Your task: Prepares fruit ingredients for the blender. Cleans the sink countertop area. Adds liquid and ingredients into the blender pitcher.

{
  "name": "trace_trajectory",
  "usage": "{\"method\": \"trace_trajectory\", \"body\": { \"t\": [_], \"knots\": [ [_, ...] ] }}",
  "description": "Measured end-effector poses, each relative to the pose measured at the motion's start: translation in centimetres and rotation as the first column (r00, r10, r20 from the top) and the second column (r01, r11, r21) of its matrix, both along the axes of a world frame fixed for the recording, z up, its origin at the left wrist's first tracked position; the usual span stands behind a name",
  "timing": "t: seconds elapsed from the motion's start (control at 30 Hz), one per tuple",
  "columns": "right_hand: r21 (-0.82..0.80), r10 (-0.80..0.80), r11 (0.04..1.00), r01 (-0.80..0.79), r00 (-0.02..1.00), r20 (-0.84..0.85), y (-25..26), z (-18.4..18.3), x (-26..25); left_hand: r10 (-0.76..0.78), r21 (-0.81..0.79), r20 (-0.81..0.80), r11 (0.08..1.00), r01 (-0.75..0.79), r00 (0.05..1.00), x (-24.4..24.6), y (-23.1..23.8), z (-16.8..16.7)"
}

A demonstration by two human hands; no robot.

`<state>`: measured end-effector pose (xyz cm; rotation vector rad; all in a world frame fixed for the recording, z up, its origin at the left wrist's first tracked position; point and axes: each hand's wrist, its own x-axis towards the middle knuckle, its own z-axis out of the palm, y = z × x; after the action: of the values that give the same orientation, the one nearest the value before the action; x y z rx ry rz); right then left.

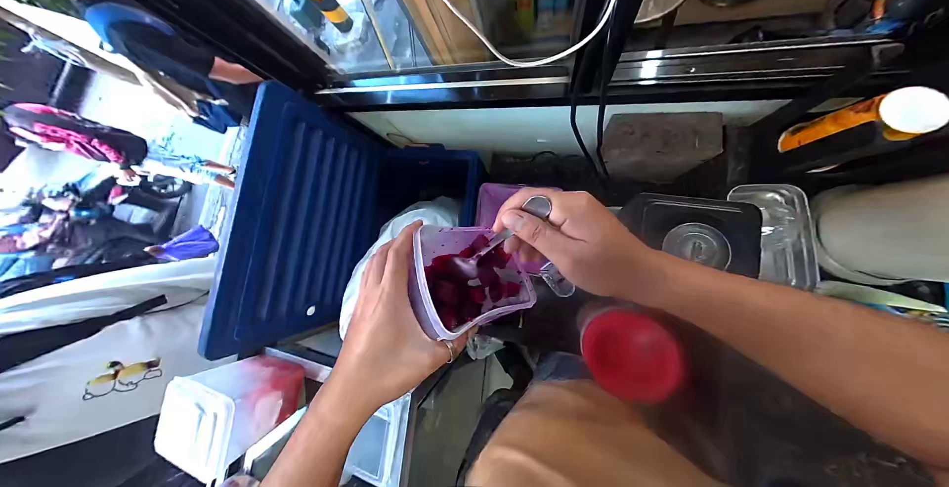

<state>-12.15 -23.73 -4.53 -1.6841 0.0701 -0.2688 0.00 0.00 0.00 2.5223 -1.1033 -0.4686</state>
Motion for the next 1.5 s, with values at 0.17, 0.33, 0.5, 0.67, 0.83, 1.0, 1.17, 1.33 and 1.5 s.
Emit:
{"method": "trace_trajectory", "body": {
  "t": [0.17, 0.33, 0.5, 0.67, 0.83, 1.0, 1.17, 1.33, 1.5],
  "knots": [
    [-0.143, 0.146, 0.979, -0.143, 0.989, 0.010, 2.4, -2.4, 0.6, -0.015, 0.075, 0.051, 0.997, 0.011, 0.999, -0.3, -1.8, 0.7],
    [-0.196, 0.108, 0.974, -0.112, 0.994, -0.031, -0.1, -3.0, 0.5, -0.012, 0.111, 0.065, 0.994, 0.005, 0.998, 0.2, -1.9, 0.9],
    [-0.190, 0.058, 0.980, -0.065, 0.997, -0.042, -3.2, -2.4, 0.0, -0.029, 0.112, 0.067, 0.993, 0.022, 0.997, 0.4, -2.0, 1.0],
    [-0.021, 0.035, 0.999, -0.036, 0.999, -0.015, -5.2, -0.9, -1.1, -0.015, 0.114, 0.057, 0.993, 0.008, 0.998, 0.8, -1.6, 1.0],
    [0.057, 0.229, 0.972, -0.226, 0.971, -0.061, -3.3, -2.6, -2.7, -0.002, 0.099, 0.029, 0.995, -0.001, 1.000, 0.8, -1.8, 0.8],
    [-0.030, 0.152, 0.988, -0.155, 0.985, -0.084, -3.7, -2.6, -1.9, 0.013, 0.110, -0.009, 0.994, -0.012, 1.000, 0.9, -1.6, 0.8],
    [0.038, 0.026, 0.999, -0.026, 1.000, -0.003, -1.4, -1.0, -0.8, 0.022, 0.076, -0.018, 0.997, -0.021, 1.000, 0.1, -1.8, 0.8],
    [-0.208, 0.074, 0.975, -0.074, 0.997, -0.008, -0.6, -3.5, -0.3, 0.006, 0.122, 0.032, 0.992, -0.010, 0.999, -0.4, -1.7, 1.3],
    [-0.145, -0.004, 0.989, 0.000, 0.999, -0.034, -3.7, -2.2, -1.6, 0.027, 0.143, 0.050, 0.989, -0.034, 0.998, -0.4, -1.1, 1.1]
  ]
}}
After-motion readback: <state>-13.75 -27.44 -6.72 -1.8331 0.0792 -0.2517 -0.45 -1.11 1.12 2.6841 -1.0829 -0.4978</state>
